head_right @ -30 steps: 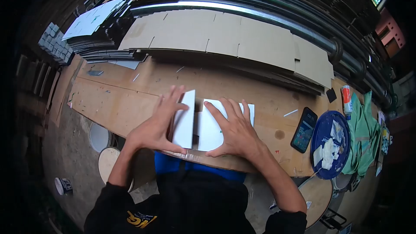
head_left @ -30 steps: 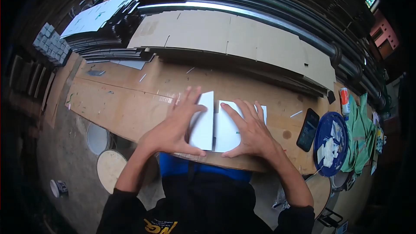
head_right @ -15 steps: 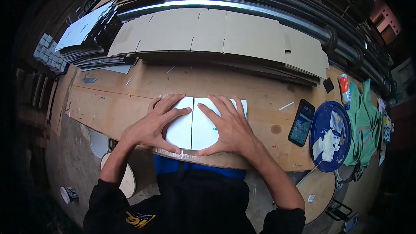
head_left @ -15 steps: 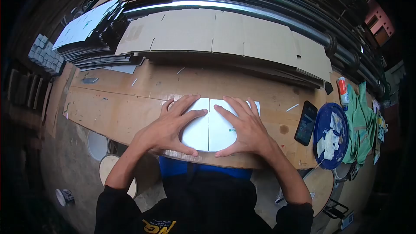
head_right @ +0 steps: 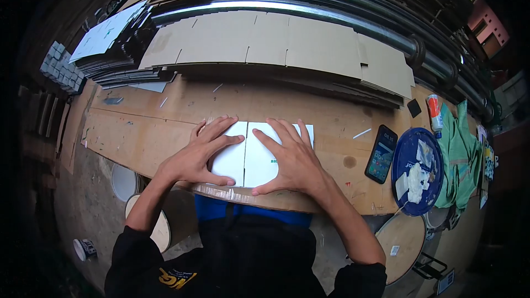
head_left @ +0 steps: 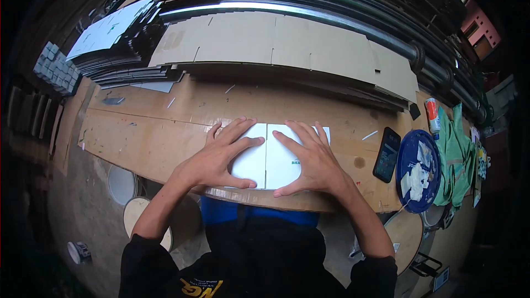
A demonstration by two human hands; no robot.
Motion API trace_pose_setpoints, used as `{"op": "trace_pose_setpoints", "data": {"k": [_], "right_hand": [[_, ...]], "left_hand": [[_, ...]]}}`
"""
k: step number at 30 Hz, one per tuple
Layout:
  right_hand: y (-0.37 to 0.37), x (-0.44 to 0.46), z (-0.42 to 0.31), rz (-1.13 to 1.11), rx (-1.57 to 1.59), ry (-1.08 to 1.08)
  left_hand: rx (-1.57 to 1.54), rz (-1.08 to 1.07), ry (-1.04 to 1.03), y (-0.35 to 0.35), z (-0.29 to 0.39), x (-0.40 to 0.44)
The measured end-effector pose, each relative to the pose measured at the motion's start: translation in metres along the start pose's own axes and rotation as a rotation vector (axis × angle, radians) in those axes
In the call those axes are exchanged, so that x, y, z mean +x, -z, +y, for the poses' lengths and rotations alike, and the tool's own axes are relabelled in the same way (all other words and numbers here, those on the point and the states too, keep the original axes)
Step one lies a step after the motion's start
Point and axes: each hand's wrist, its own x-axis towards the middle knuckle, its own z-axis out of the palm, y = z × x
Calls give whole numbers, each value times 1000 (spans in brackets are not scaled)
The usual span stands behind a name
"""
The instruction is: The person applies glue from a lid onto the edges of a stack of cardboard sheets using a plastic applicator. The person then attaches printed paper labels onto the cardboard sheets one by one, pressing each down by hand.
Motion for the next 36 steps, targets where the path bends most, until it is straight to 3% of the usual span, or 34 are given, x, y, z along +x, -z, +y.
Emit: {"op": "trace_pose_setpoints", "data": {"k": [2,4,6,8,10,13,18,21,22,23,25,26,28,30,31,33,34,35,36], "right_hand": [[7,-2,-8,54,-9,-23],[34,-1,-16,282,13,-38],[59,4,1,683,11,-113],[82,15,16,1028,-34,-464],[93,27,46,1025,-247,-716],[87,39,66,922,-356,-838],[91,33,75,918,-288,-806],[102,20,77,1137,253,-478],[108,21,49,1313,448,-428],[114,10,33,1348,919,-359],[124,-33,31,1360,1330,-211],[133,-42,7,1434,1344,-251],[122,-95,17,1086,1493,-4],[105,-77,-23,1425,1132,-330],[88,-87,-20,1330,829,-269],[64,-97,-38,1043,278,-345],[57,-96,-44,774,-78,-313],[48,-85,-50,531,122,-282],[46,-68,-61,306,82,-260]], "left_hand": [[22,-2,0,2,4,-1],[25,9,-14,3,3,1],[25,8,-17,1,1,-1],[29,15,-20,-2,-1,-1],[45,9,-8,-4,-1,-2],[53,11,8,-4,0,-2],[45,68,13,-7,4,-5],[50,72,22,-7,7,-6],[49,75,32,-8,6,-7],[49,81,25,-10,5,-7],[44,87,22,-10,6,-7],[62,80,20,-6,9,-8],[79,76,16,-5,8,-6],[97,155,-69,-15,-5,-4],[108,197,-107,-22,-14,-4],[136,271,-178,-37,-31,-6],[152,302,-215,-43,-38,-8],[244,265,-99,-50,-40,-8],[253,259,-99,-54,-43,-7]]}}
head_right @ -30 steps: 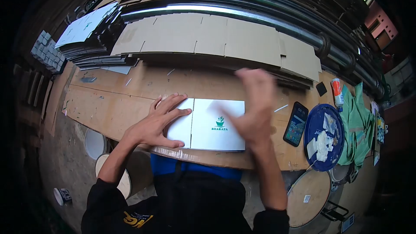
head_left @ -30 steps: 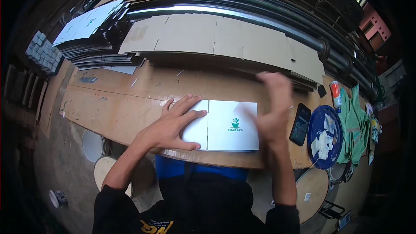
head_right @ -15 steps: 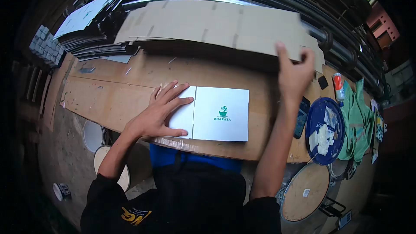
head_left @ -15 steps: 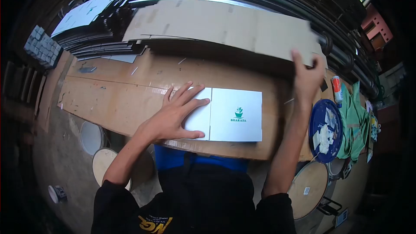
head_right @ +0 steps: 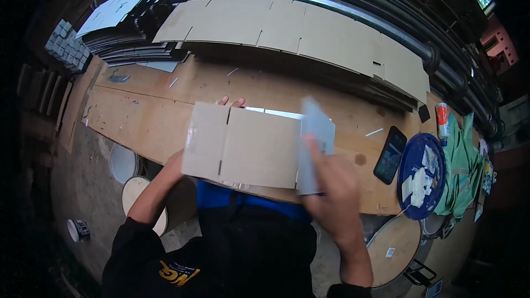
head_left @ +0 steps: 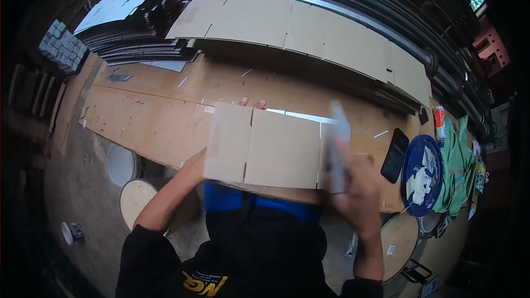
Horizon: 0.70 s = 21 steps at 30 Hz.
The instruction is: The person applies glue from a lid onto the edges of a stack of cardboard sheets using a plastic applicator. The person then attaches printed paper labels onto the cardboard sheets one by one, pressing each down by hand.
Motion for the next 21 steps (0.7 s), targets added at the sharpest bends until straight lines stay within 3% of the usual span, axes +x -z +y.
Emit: {"op": "trace_pose_setpoints", "data": {"k": [1,5,8,11,15,18,20,21], "right_hand": [[-5,9,-10,-217,-69,25],[-25,30,1,-321,-175,102],[-33,46,17,-251,-304,267],[-44,57,26,-302,-185,258],[-51,63,34,-264,-148,275],[-53,63,36,-280,-123,256],[-55,64,38,-261,-138,280],[-55,63,39,-260,-137,269]], "left_hand": [[-3,7,-12,-4,-2,1],[17,39,-86,-1,-1,0],[-3,0,-27,0,2,-2],[-217,-33,11,23,14,0],[-177,41,-18,23,19,0],[-268,90,117,25,34,-6],[-570,-180,392,32,39,-14],[-573,-189,386,41,41,-17]]}}
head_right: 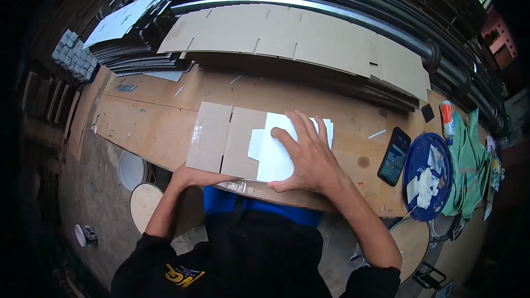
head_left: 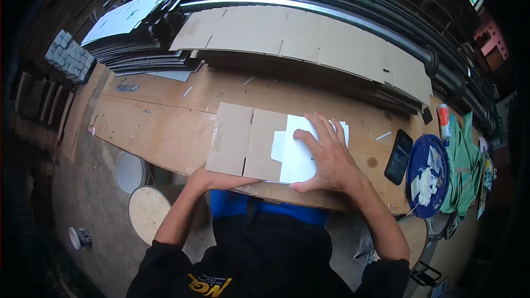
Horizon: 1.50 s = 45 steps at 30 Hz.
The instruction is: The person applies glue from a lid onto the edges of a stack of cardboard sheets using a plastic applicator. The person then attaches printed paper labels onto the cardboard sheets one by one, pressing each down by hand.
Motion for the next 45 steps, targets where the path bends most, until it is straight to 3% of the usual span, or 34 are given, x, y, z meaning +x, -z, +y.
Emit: {"op": "trace_pose_setpoints", "data": {"k": [2,3,5,6,7,9,12,15,19,41,44,45], "right_hand": [[0,0,2,0,12,38],[0,-1,4,5,8,31],[-1,-1,6,18,22,70],[0,-1,5,17,24,73],[0,-1,5,11,26,72],[-2,0,6,29,18,77],[-2,-1,6,29,21,74],[-1,-2,7,31,36,73],[-3,-4,9,70,45,79],[0,-5,2,41,12,40],[12,-4,2,120,10,66],[17,-2,9,328,40,11]], "left_hand": [[-295,-198,255,16,4,-10],[-292,-203,248,19,-2,-16],[-444,-2,96,17,-15,-32],[-387,153,-10,16,-13,-33],[-391,151,-6,20,-4,-31],[85,187,-279,35,20,-16],[253,57,-263,40,33,20],[210,-100,-217,44,32,38],[468,-106,-226,45,36,36],[460,22,-266,29,24,36],[428,3,-232,30,27,35],[428,10,-234,30,27,35]]}}
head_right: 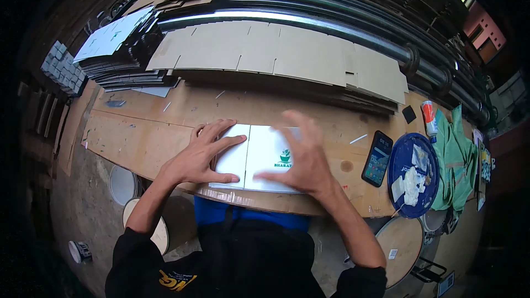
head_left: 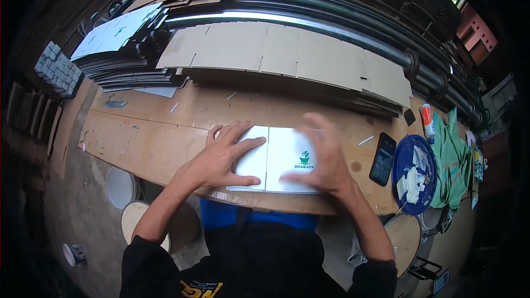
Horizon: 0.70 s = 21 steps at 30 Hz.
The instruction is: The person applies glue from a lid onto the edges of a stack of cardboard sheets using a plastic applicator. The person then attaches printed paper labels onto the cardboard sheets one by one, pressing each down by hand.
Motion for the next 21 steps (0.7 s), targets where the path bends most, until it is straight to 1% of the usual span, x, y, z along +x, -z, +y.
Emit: {"op": "trace_pose_setpoints", "data": {"k": [1,2,3,4,5,6,8,10,12,14,16,17,18,20,21], "right_hand": [[6,5,6,207,21,-55],[19,13,12,368,-158,-82],[30,23,10,523,-231,-309],[37,31,16,604,-311,-473],[39,36,33,700,-337,-592],[37,41,44,709,-337,-597],[33,47,59,677,-354,-758],[33,54,57,667,-358,-780],[32,61,52,606,-403,-842],[25,60,59,623,-362,-836],[23,60,66,730,-217,-868],[22,58,67,763,-229,-909],[24,55,66,764,-231,-902],[27,46,64,819,-6,-965],[25,41,71,863,78,-892]], "left_hand": [[13,-2,6,-1,0,0],[25,-8,12,-3,0,-1],[24,-7,10,-4,0,-1],[24,-5,11,-4,0,-1],[27,-4,10,-4,0,-1],[34,-6,3,-3,0,-1],[20,-5,19,-3,2,-2],[25,-9,11,-3,2,-2],[22,-10,17,-5,2,-2],[3,12,14,-7,0,-3],[5,7,21,-5,3,-4],[9,-1,33,-4,4,-4],[8,6,33,-4,3,-4],[5,19,4,-5,2,-5],[11,27,18,-6,1,-5]]}}
